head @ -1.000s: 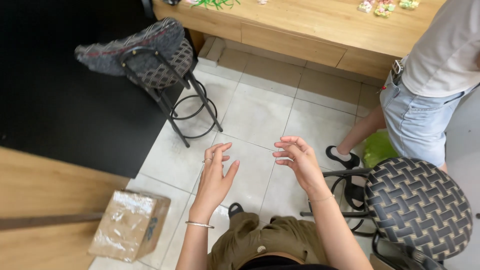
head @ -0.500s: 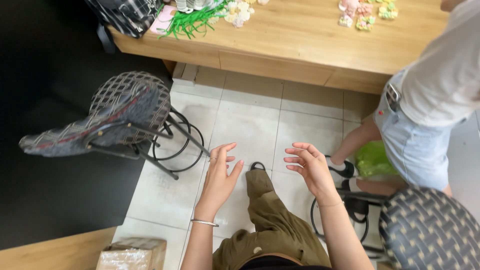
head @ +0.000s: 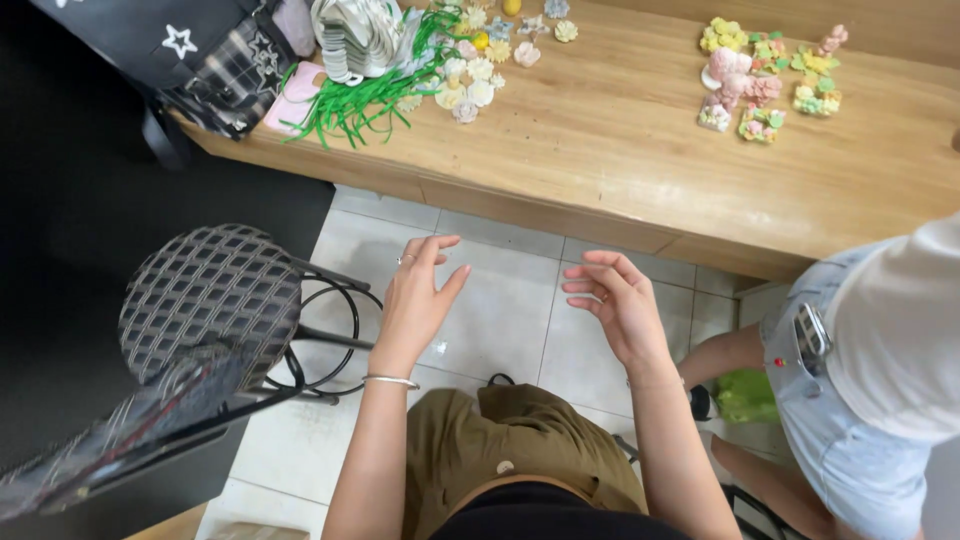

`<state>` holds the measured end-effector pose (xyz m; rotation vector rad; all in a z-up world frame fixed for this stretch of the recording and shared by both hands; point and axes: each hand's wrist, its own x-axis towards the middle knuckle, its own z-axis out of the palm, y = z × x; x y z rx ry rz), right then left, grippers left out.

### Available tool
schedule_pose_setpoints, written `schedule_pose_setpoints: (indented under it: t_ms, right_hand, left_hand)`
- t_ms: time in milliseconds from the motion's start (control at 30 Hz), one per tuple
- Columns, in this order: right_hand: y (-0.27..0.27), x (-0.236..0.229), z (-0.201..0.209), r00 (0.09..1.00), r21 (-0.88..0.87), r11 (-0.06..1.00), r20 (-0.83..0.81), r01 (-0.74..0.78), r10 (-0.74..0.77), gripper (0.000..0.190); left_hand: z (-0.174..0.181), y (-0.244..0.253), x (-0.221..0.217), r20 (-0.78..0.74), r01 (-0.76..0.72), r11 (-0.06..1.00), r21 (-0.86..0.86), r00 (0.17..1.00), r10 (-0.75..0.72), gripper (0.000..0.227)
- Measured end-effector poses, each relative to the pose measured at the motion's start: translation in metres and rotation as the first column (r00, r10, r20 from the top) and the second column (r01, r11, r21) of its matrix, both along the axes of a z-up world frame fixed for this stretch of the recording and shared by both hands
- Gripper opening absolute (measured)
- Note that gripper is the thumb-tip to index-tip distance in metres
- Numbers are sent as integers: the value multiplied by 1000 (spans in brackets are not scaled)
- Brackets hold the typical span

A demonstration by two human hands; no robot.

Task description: Picking up and inspecting various flower-shaped wax candles on a workshop table and shelf.

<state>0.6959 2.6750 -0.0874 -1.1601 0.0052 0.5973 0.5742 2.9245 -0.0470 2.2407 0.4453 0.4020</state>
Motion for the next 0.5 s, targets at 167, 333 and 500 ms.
schedule_pose_setpoints:
  t_ms: [167,333,500]
  right_hand:
    - [-1,35,-28,993,-34,998,-101,50,-53,19]
    - [11,78,-39,983,-72,992,-142,104,-114,19]
    - [43,128,-35,973,-121,975,-112,189,-202,19]
  left_hand:
    - [-20,39,71,-28,-8,999,47,1000,10,47]
    - [-62,87,149,18,5,1000,-19,1000,-5,58]
    - [-119,146,239,31,59,977,207,997,-67,59]
